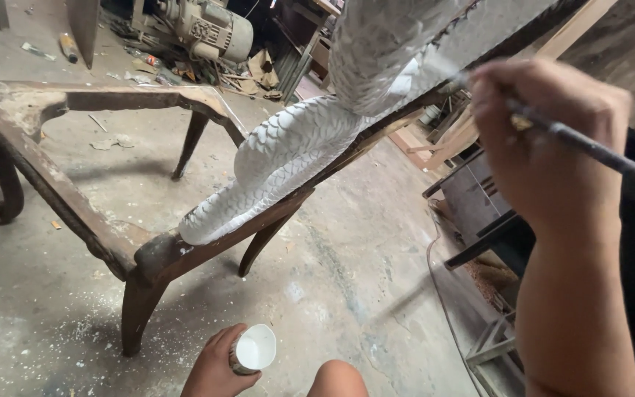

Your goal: Painting a white snake sculpture attached to a wooden chair frame using a paintbrush and a cup of paint.

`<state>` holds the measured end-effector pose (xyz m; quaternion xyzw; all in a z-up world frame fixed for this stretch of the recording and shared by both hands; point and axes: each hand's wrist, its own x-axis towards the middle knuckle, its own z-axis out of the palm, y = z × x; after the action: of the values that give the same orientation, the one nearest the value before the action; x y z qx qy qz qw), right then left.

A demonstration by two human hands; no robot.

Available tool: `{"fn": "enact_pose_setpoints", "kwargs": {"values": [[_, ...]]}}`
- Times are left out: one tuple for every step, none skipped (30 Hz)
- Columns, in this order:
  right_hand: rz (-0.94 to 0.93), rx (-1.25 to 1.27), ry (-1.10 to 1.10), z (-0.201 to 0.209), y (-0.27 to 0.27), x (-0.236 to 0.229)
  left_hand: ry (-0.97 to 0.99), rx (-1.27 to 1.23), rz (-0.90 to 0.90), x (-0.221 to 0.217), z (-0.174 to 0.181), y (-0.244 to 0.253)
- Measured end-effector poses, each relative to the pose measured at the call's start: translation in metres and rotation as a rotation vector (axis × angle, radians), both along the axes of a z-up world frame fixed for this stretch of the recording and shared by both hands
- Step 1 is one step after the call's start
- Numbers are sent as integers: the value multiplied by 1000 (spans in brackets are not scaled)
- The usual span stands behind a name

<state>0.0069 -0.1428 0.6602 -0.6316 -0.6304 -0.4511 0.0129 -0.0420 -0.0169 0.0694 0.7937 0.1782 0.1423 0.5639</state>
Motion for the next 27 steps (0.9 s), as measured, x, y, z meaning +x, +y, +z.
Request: {"fn": "enact_pose_setpoints", "kwargs": {"values": [[2,34,-67,2,-4,5,7,-1,-2,-1,1,1],[1,36,-65,-1,-3,7,8,2,-4,-2,4,1],[31,35,-47,-4,-2,8,18,-4,-7,-4,7,1],[61,34,-29,-7,0,10,28,-10,-11,-6,10,1],[61,36,-30,-16,0,14,27,-8,-11,-5,7,1],[86,28,11,-25,0,18,30,-19,-10,-5,4,1],[110,20,51,-34,0,22,32,-29,-10,-4,2,2],[110,23,49,-40,-2,25,30,-26,-10,-3,1,3],[162,-1,63,-46,-4,29,35,-26,-13,-2,-2,3],[214,-25,78,-52,-6,33,41,-26,-15,-1,-4,4],[218,-25,78,-54,-8,30,41,-26,-12,-1,-5,4],[210,-30,124,-57,-11,27,31,-27,-16,-1,-7,4],[201,-34,171,-59,-14,24,22,-26,-21,-1,-8,4],[202,-33,173,-59,-16,28,24,-26,-20,-2,-5,3],[217,-18,200,-60,-19,32,26,-56,-22,-3,-2,2],[232,-3,227,-60,-21,36,28,-86,-23,-4,0,1],[233,-1,228,-56,-18,37,29,-84,-22,-3,0,0],[248,-1,216,-53,-16,38,50,-69,-28,-2,0,0],[259,1,206,-49,-14,38,73,-53,-38,-1,0,-1],[256,5,209,-48,-11,38,77,-50,-41,1,-4,-3],[295,20,220,-47,-6,37,67,-24,-52,3,-8,-3],[335,35,230,-46,-2,36,58,2,-64,5,-12,-3],[337,38,231,-50,-5,47,59,5,-62,5,-10,-4],[375,27,259,-54,-8,58,75,-11,-60,4,-9,-4],[413,14,287,-58,-11,68,90,-29,-57,4,-7,-5],[415,16,288,-61,-14,66,91,-28,-55,1,-4,-5],[401,3,286,-64,-15,65,103,-87,-51,0,-1,-5]]}}
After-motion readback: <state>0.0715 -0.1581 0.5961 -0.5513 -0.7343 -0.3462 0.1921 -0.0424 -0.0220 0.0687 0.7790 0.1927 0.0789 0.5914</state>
